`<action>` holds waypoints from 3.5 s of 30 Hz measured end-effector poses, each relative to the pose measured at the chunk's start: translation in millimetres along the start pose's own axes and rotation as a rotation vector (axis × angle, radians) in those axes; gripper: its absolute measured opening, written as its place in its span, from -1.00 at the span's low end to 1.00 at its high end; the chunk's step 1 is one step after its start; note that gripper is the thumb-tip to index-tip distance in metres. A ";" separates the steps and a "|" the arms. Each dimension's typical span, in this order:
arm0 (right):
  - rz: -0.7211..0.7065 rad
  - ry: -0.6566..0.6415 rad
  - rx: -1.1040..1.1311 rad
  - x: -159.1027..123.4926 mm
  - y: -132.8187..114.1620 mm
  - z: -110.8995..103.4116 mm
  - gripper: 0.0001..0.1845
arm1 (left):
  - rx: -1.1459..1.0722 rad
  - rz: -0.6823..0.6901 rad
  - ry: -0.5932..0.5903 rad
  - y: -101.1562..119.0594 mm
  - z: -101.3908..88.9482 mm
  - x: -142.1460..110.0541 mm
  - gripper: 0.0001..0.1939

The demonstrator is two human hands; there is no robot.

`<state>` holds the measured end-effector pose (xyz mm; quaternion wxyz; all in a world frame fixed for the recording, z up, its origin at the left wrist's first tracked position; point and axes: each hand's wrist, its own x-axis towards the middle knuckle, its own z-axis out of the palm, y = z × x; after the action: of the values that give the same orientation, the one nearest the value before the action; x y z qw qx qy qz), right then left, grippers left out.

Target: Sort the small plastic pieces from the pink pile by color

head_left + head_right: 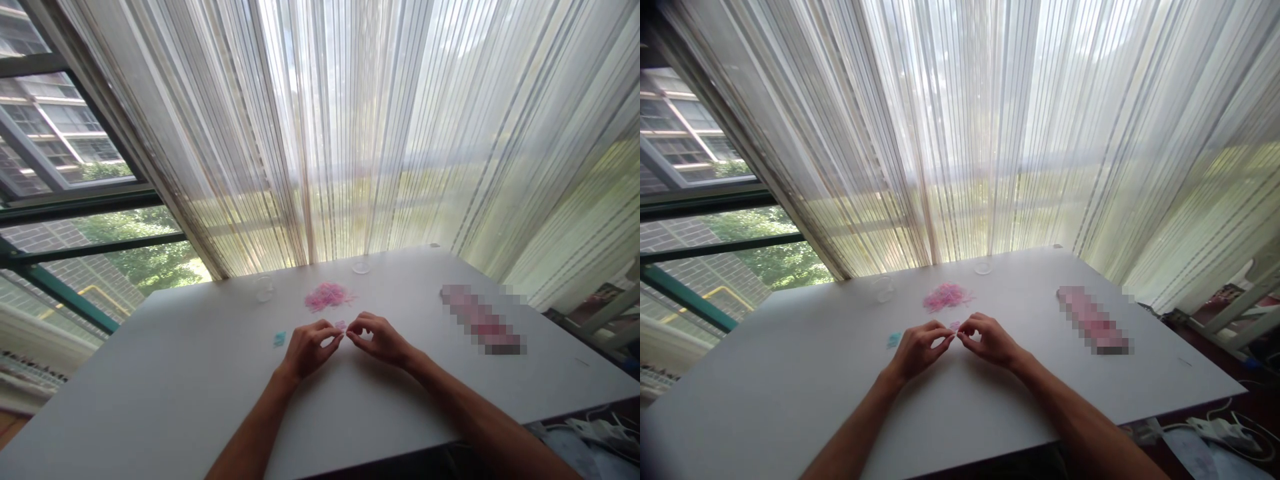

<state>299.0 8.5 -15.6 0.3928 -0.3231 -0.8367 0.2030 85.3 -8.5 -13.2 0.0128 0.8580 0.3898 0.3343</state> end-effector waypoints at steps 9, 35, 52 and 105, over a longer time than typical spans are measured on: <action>-0.004 -0.022 0.002 1.4 -2.0 -0.3 -0.87 | 0.005 -0.009 -0.009 0.0 -1.5 0.5 -0.81; 0.065 0.028 0.048 2.7 2.8 -1.1 -0.91 | -0.101 -0.093 0.030 7.8 5.2 1.5 -0.84; 0.113 -0.039 0.045 5.4 5.8 -19.0 -0.92 | -0.074 -0.110 0.047 8.2 6.2 1.2 -0.83; 0.292 0.022 -0.048 3.7 51.8 -25.6 -0.69 | 0.054 -0.401 0.159 -49.4 -26.2 25.3 -0.73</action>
<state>337.1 50.0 -28.8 0.3603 -0.4527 -0.7812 0.2344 49.3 36.7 7.3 0.0253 0.7341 0.5613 0.3813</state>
